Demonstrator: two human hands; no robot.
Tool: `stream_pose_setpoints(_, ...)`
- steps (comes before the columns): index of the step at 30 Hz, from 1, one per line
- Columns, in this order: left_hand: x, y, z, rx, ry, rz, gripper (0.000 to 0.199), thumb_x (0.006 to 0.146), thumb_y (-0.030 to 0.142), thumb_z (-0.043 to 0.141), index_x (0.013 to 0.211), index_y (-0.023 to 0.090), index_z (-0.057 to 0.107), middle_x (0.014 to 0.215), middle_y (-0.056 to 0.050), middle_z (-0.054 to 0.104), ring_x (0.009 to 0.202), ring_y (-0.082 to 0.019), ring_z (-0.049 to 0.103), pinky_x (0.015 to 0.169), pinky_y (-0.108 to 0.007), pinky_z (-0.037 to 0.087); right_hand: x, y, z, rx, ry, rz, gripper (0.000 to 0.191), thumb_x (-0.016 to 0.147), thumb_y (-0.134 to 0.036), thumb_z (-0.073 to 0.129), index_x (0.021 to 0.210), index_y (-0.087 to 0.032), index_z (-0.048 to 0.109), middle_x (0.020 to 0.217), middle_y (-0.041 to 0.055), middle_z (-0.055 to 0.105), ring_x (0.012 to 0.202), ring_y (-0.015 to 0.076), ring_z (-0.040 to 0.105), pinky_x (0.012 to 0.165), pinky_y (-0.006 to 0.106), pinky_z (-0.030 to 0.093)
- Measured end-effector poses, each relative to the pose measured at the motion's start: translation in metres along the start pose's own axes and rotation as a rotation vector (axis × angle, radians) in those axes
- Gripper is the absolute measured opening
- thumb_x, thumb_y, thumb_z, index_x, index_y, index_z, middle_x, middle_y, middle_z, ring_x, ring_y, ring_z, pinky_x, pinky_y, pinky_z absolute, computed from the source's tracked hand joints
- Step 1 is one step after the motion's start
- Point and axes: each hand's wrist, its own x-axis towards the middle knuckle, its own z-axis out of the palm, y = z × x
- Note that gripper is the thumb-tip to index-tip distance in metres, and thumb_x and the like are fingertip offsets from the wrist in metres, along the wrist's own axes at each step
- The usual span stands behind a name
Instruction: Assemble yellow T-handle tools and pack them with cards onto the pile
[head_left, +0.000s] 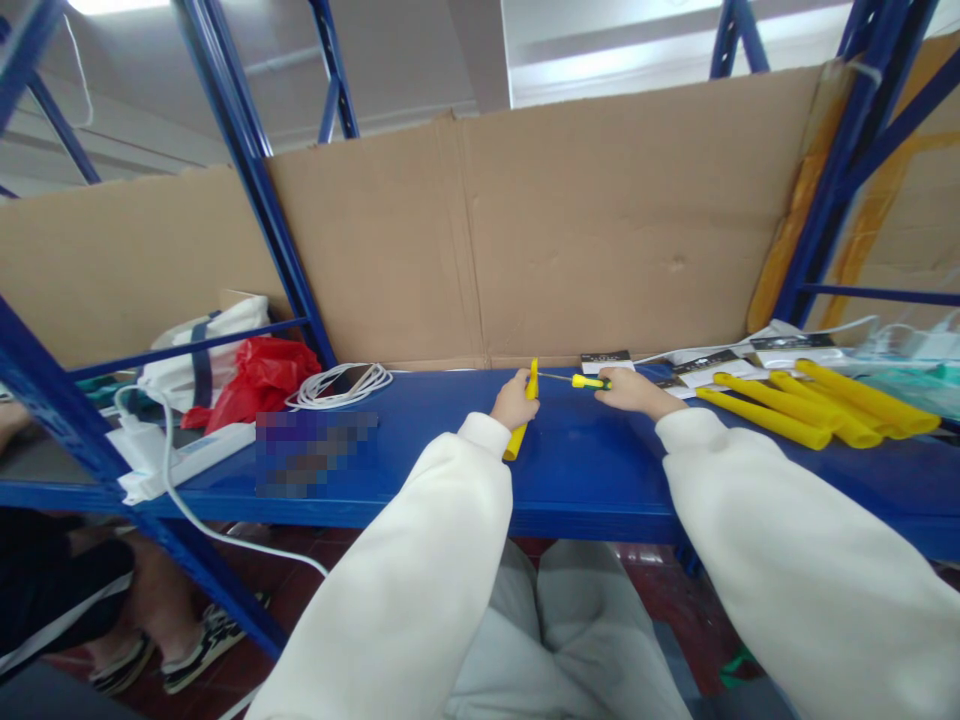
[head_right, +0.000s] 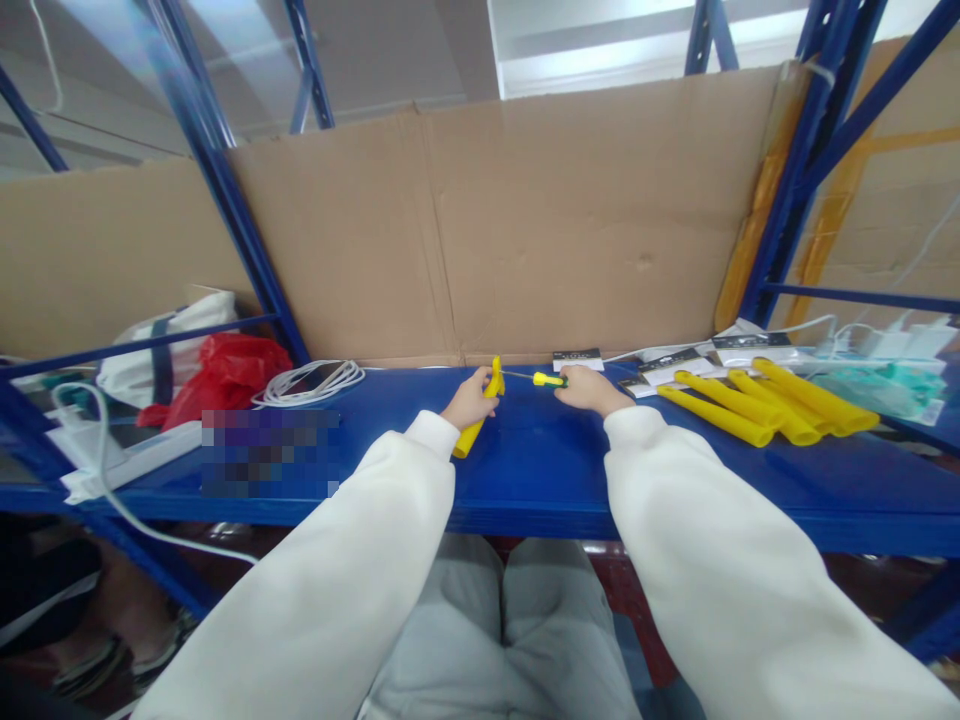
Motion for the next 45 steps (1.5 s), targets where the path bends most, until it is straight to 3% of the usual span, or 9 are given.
stream_pose_setpoints(9, 0.0015, -0.0013, -0.0001, 0.005, 0.003, 0.007, 0.052, 0.077, 0.003, 0.058, 0.126, 0.018, 0.052, 0.11, -0.008, 0.069, 0.084, -0.018, 0.072, 0.078, -0.03, 0.057, -0.0032, -0.0034, -0.0029, -0.028, -0.042, -0.008, 0.032, 0.077, -0.017, 0.061, 0.108, -0.013, 0.064, 0.105, 0.0147, 0.073, 0.093, 0.0244, 0.068, 0.074, 0.026, 0.046)
stream_pose_setpoints(15, 0.0014, -0.0004, -0.0006, 0.016, -0.001, 0.007, 0.051, 0.078, 0.003, 0.058, 0.127, 0.017, 0.051, 0.112, -0.009, 0.069, 0.086, -0.019, 0.072, 0.079, -0.03, 0.057, -0.0024, -0.0034, -0.003, 0.002, -0.07, 0.001, 0.024, 0.082, -0.021, 0.055, 0.1, -0.013, 0.068, 0.103, 0.0149, 0.074, 0.092, 0.0235, 0.068, 0.073, 0.024, 0.045)
stream_pose_setpoints(21, 0.0004, 0.0007, -0.0005, 0.018, 0.002, 0.004, 0.053, 0.077, 0.002, 0.059, 0.127, 0.018, 0.051, 0.114, -0.009, 0.068, 0.086, -0.019, 0.072, 0.079, -0.03, 0.057, -0.002, -0.003, -0.0017, -0.023, -0.038, 0.014, 0.038, 0.076, -0.019, 0.064, 0.113, -0.01, 0.064, 0.104, 0.0151, 0.073, 0.093, 0.0235, 0.068, 0.073, 0.024, 0.045)
stream_pose_setpoints(27, 0.0006, -0.0003, -0.0006, 0.009, 0.002, 0.007, 0.052, 0.078, 0.003, 0.059, 0.128, 0.017, 0.051, 0.116, -0.01, 0.067, 0.087, -0.019, 0.072, 0.078, -0.03, 0.057, -0.0002, -0.0018, -0.0004, 0.001, -0.058, -0.014, 0.029, 0.081, -0.019, 0.057, 0.107, -0.012, 0.068, 0.111, 0.0156, 0.072, 0.099, 0.0245, 0.067, 0.081, 0.025, 0.046)
stream_pose_setpoints(37, 0.0005, -0.0005, -0.0012, 0.01, 0.017, -0.009, 0.054, 0.078, 0.004, 0.059, 0.13, 0.017, 0.05, 0.111, -0.011, 0.069, 0.087, -0.019, 0.072, 0.078, -0.029, 0.056, -0.003, -0.0009, -0.0048, -0.047, -0.038, 0.025, 0.028, 0.077, -0.019, 0.061, 0.104, -0.012, 0.064, 0.096, 0.0144, 0.073, 0.083, 0.0222, 0.067, 0.065, 0.024, 0.042)
stream_pose_setpoints(45, 0.0015, -0.0008, -0.0003, 0.007, 0.037, -0.001, 0.056, 0.074, 0.002, 0.061, 0.127, 0.019, 0.053, 0.112, -0.009, 0.069, 0.089, -0.019, 0.071, 0.08, -0.031, 0.056, -0.003, 0.0052, -0.0014, 0.035, -0.149, -0.045, 0.024, 0.068, -0.013, 0.059, 0.091, -0.016, 0.065, 0.079, 0.0062, 0.068, 0.069, 0.0174, 0.061, 0.059, 0.023, 0.04)
